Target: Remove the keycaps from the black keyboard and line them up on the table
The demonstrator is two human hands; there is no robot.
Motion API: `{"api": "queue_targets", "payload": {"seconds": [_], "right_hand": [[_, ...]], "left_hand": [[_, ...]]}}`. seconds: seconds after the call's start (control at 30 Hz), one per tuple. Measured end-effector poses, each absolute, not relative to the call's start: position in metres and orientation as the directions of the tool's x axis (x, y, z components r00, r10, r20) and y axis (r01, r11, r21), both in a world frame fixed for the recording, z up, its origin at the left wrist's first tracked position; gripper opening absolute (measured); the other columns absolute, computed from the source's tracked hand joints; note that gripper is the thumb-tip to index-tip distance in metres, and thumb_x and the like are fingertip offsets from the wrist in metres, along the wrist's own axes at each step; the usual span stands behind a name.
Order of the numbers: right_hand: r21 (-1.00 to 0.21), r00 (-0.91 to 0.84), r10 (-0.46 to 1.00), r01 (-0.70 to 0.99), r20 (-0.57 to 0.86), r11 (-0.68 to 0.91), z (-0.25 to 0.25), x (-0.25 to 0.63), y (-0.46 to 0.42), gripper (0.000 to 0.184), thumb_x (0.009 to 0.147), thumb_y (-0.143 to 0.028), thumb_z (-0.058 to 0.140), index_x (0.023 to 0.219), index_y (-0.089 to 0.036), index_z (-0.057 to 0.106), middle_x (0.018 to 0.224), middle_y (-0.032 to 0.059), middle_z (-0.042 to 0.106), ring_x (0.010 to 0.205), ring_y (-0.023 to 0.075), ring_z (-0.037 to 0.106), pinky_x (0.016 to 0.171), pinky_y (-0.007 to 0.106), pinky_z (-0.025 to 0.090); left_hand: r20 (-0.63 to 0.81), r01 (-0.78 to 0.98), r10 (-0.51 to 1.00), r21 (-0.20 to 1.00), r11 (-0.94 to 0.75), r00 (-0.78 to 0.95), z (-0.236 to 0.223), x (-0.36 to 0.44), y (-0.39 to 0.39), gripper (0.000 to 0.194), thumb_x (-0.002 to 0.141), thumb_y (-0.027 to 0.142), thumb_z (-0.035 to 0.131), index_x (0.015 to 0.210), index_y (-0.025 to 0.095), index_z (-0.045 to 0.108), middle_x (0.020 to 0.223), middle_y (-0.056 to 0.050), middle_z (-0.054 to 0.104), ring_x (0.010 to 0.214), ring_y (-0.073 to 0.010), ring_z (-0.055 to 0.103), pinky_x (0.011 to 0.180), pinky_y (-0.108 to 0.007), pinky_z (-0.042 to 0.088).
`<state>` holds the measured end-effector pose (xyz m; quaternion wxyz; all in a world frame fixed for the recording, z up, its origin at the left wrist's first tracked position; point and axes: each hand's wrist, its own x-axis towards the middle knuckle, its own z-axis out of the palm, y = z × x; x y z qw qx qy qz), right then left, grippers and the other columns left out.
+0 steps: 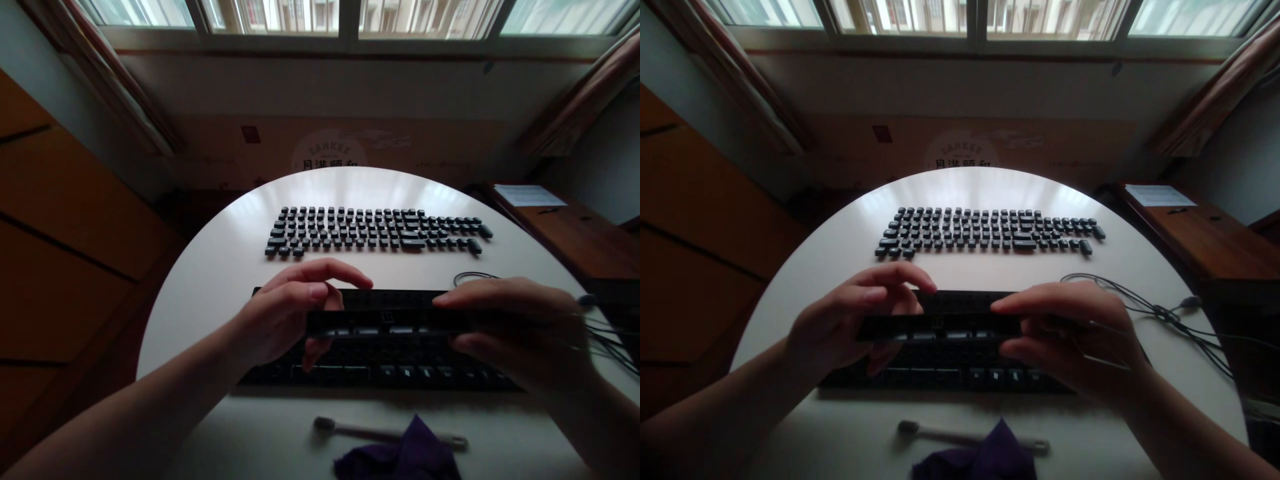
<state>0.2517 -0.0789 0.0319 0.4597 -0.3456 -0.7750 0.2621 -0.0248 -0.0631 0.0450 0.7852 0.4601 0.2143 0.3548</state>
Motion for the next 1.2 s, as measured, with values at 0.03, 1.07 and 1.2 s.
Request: {"api": "queue_targets", "payload": {"seconds": [0.03,1.07,1.2], "right_hand": [[-0.737,-0.278,0.804,0.322,0.526,0.594,0.032,0.252,-0.08,0.022,0.076,-0.031,0.082,0.097,-0.029,0.077,0.066,-0.001,0.068,0.048,0.0118,0.057,0.043,0.022,0.045],[-0.556,-0.797,0.45,0.177,0.402,0.812,0.028,0.233,-0.072,0.022,0.092,-0.01,0.059,0.108,-0.018,0.072,0.099,0.0084,0.073,0.075,0.0119,0.069,0.062,0.019,0.053],[-0.562,-0.85,0.446,0.231,0.28,0.794,0.027,0.234,-0.07,0.022,0.091,-0.015,0.062,0.111,-0.018,0.071,0.099,0.0086,0.073,0.076,0.0132,0.069,0.065,0.02,0.052]], "left_hand": [[-0.008,-0.374,0.772,0.871,0.317,0.635,0.045,-0.026,-0.06,0.024,0.084,0.026,0.062,0.105,0.016,0.07,0.059,0.003,0.055,0.043,-0.0079,0.05,0.037,-0.016,0.049],[-0.332,0.625,0.592,0.673,-0.396,0.734,0.071,-0.041,-0.07,0.017,0.087,0.026,0.062,0.099,0.022,0.073,0.081,-0.001,0.071,0.069,-0.0142,0.063,0.06,-0.021,0.045],[-0.249,0.692,0.664,0.443,-0.57,0.705,0.071,-0.039,-0.088,0.007,0.082,0.02,0.065,0.083,0.022,0.071,0.083,-0.001,0.068,0.072,-0.0151,0.062,0.062,-0.022,0.042]]}}
